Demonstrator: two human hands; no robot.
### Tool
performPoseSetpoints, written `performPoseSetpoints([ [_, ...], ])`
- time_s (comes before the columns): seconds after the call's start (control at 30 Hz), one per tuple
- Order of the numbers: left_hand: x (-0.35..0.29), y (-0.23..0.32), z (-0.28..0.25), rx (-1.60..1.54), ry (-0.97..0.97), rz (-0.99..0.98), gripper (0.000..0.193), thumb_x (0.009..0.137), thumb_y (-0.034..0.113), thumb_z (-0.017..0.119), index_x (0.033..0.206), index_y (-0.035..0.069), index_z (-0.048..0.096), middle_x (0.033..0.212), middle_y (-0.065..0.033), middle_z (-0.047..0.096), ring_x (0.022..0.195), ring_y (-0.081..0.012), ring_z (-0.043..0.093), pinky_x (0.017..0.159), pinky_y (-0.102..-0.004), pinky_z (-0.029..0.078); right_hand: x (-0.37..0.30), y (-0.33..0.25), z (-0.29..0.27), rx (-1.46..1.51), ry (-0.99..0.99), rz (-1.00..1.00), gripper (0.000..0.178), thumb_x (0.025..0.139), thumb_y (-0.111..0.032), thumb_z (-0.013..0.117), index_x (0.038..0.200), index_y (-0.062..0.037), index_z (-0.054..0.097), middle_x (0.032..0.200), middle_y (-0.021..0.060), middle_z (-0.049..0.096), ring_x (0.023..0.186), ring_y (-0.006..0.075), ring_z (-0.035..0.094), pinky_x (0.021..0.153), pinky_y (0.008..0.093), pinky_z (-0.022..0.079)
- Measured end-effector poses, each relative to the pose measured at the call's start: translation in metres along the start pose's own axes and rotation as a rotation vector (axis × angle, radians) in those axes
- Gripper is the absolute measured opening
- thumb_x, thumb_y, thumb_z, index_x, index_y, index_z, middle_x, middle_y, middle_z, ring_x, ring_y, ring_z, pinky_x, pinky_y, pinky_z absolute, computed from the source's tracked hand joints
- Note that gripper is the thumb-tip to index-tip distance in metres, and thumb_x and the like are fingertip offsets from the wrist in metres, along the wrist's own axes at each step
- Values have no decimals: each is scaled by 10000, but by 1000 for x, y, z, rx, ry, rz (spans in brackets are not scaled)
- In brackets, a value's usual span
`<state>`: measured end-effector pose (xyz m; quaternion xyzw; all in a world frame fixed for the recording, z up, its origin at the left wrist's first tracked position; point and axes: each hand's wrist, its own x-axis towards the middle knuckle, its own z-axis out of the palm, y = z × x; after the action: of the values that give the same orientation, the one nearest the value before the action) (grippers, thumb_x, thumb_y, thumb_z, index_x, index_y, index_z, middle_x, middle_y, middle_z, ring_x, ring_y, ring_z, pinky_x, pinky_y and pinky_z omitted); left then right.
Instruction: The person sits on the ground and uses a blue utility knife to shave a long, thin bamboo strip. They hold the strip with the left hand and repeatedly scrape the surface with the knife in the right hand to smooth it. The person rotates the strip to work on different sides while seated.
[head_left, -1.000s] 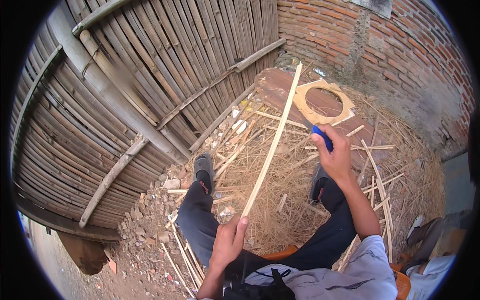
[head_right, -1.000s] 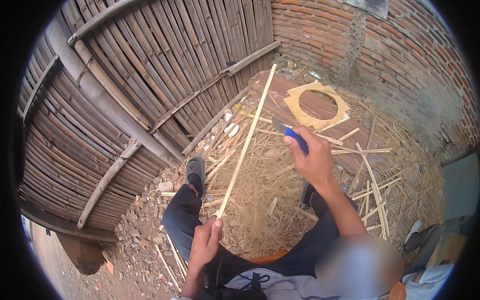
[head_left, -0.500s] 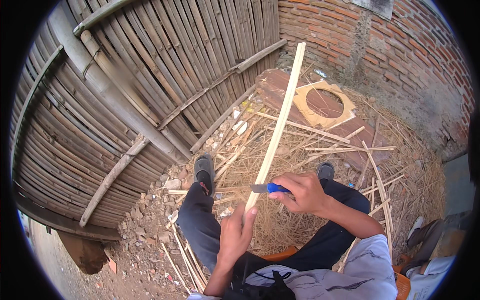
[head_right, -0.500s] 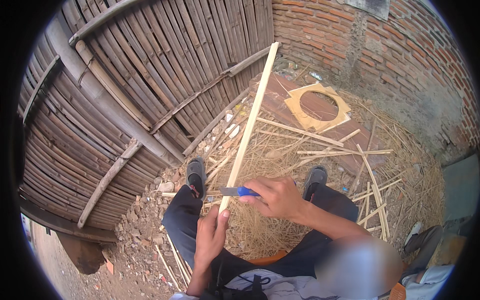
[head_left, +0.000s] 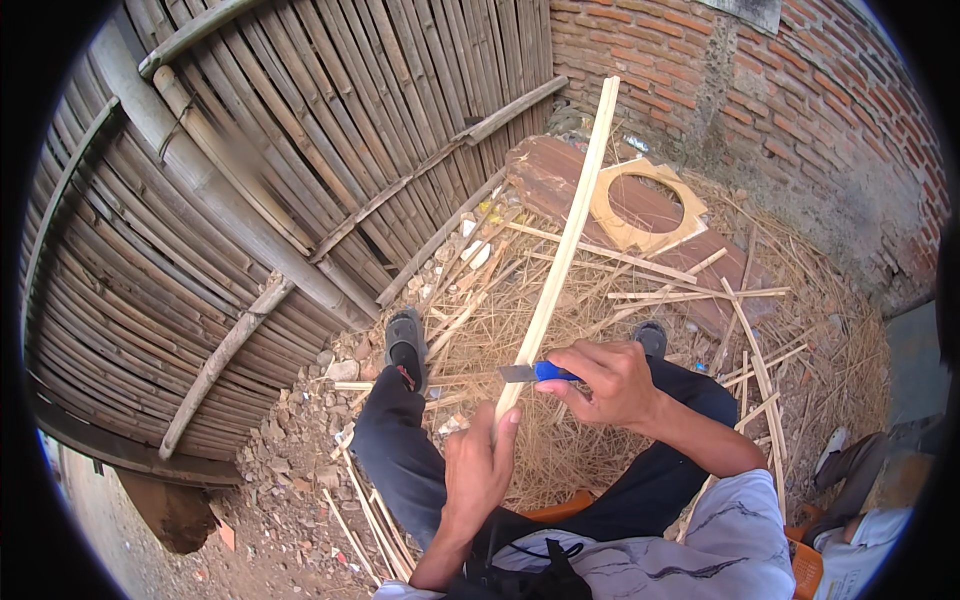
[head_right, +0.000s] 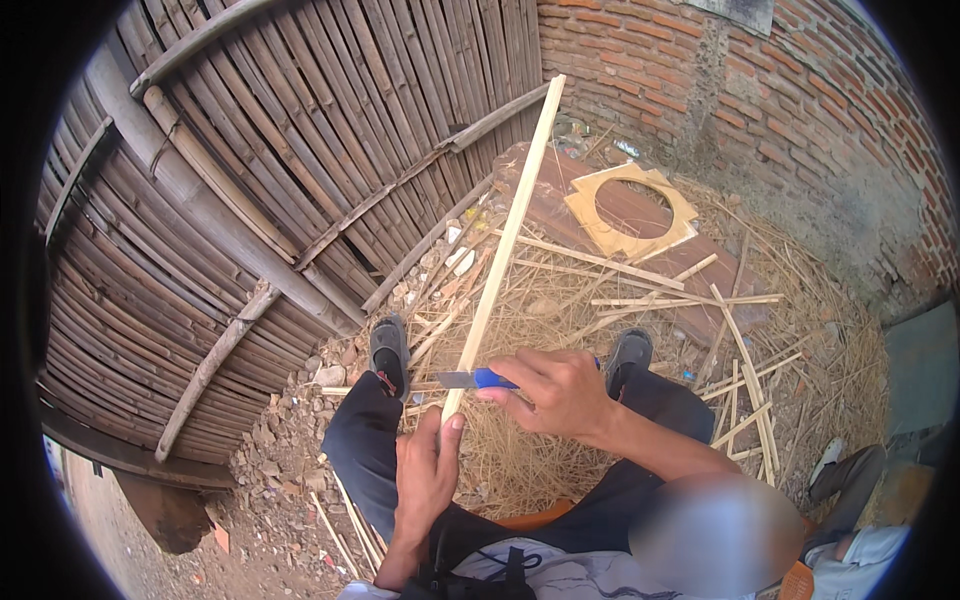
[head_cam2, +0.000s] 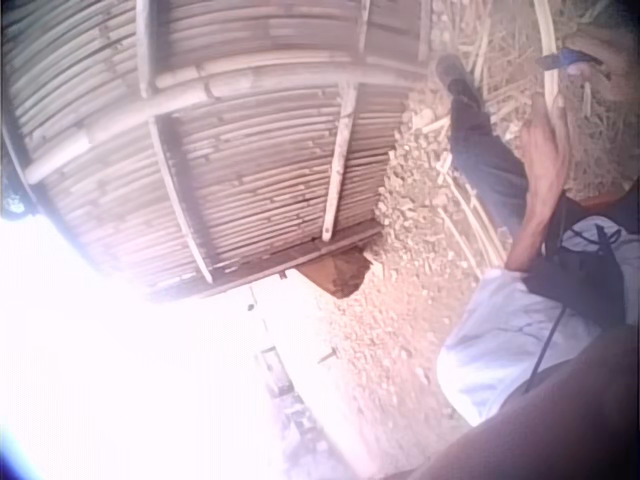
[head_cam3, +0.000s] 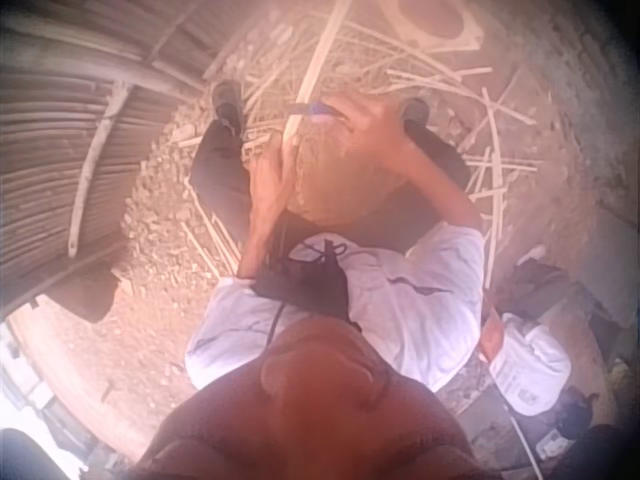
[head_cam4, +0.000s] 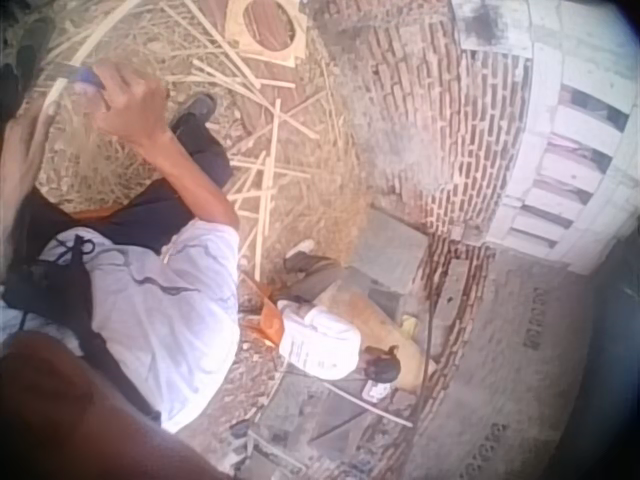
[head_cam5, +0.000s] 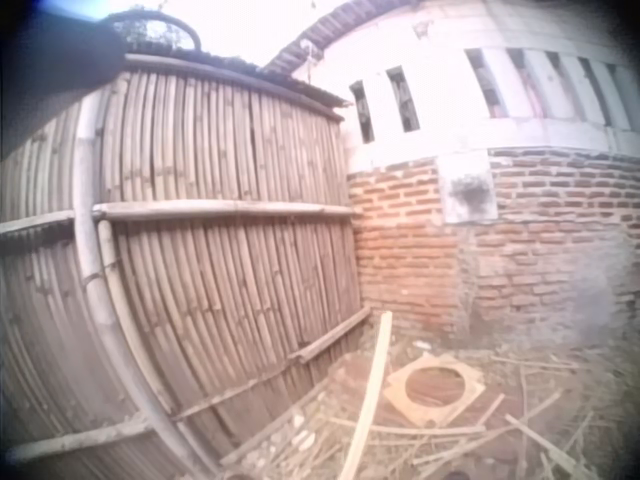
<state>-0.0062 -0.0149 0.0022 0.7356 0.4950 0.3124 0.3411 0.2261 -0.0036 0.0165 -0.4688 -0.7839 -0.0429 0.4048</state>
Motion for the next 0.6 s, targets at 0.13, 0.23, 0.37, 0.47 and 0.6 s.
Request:
performPoseSetpoints([
  [0.13,0,0,-1,11,-4,0,296,1119,263,624,994,-5,617,612,-242,602,576,-465,649,545,-534,460,-1,2,-1,-5,12,13,297,935,-321,852,1018,-45,778,781,89,740,599,262,716,541,363,536],
  [0.23,-5,-5,-3,55,-18,-4,298,1109,274,636,991,2,620,600,-237,597,575,-469,647,550,-543,464,7,28,-13,-29,138,183,299,969,-313,822,1051,-29,778,837,124,765,643,277,744,577,370,569],
  [0.37,-24,-26,-3,67,-67,-43,306,1098,288,654,980,7,620,581,-224,590,572,-467,650,551,-545,471,13,54,-32,-82,157,285,319,996,-296,800,1076,12,772,911,180,791,711,297,776,627,377,600],
  [0.47,-26,-29,-8,64,-73,-23,308,1096,284,657,967,7,616,579,-219,592,569,-463,651,547,-538,476,11,56,-31,-41,147,246,303,986,-264,810,1084,20,768,922,179,795,727,292,777,650,370,610],
  [0.6,-34,-31,-15,61,-73,-16,309,1100,273,650,951,6,609,582,-216,597,561,-458,650,538,-529,476,10,60,-30,31,98,211,306,976,-262,819,1082,20,769,938,174,801,735,289,781,651,372,610],
])
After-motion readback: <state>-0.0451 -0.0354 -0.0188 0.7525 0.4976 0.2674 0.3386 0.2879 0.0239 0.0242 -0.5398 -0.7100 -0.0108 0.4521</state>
